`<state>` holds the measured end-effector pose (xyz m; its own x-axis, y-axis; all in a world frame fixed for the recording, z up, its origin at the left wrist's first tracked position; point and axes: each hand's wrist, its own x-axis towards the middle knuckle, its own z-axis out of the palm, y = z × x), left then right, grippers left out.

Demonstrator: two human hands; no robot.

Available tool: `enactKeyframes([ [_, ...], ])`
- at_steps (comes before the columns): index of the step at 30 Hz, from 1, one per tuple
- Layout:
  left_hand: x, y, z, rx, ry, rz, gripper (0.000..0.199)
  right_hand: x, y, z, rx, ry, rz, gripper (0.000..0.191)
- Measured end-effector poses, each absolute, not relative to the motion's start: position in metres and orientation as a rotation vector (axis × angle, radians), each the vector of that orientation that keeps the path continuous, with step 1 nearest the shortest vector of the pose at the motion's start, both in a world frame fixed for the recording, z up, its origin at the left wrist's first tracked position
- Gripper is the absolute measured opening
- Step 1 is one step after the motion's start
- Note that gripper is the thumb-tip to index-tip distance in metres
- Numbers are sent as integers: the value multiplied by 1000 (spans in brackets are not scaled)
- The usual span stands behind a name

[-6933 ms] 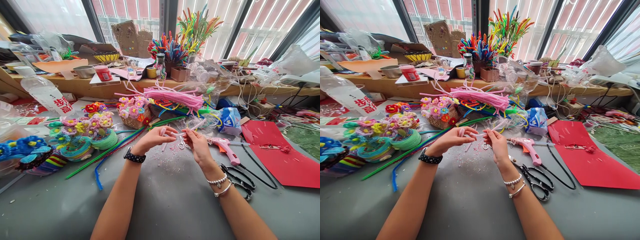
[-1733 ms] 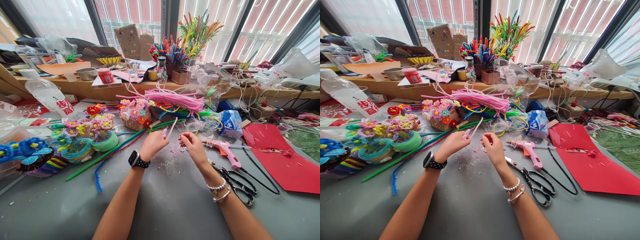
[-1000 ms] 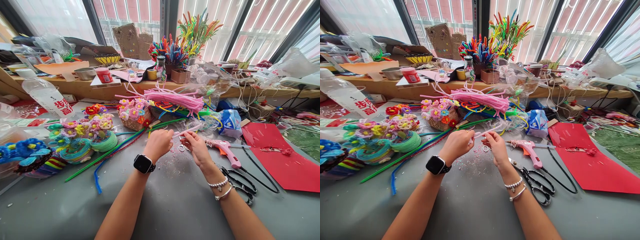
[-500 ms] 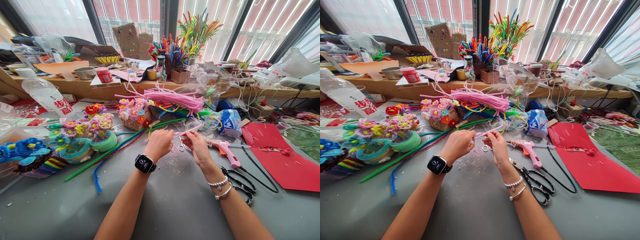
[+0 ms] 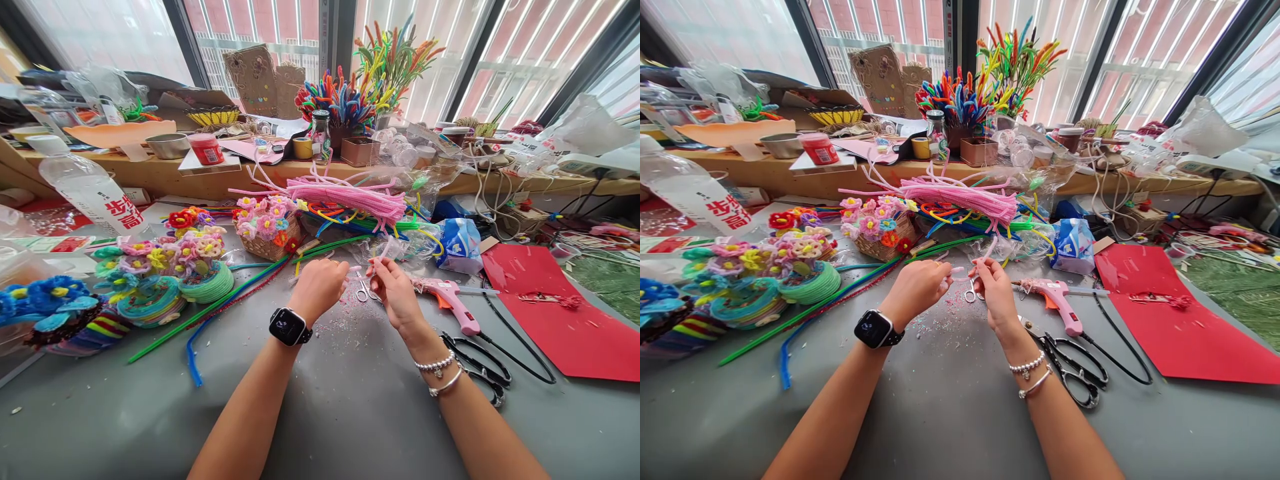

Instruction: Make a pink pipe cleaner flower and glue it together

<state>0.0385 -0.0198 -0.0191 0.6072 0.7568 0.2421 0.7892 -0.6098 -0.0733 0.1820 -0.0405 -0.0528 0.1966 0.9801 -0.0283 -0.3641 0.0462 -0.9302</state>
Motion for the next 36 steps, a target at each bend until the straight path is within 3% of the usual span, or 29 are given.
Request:
enactKeyframes([
  [12,36,-20,-17,-2673,-1339,-250,15,184,-44,-53,-1390,-1400,626,22],
  [25,39,-22,-12,-2689,-1323,-187,21,186,-42,-54,-1514,-1658,387,27],
  [36,34,-17,-18,-2727,-1527,-368,15,191,-39,-60,-1489,-1766,285,26],
])
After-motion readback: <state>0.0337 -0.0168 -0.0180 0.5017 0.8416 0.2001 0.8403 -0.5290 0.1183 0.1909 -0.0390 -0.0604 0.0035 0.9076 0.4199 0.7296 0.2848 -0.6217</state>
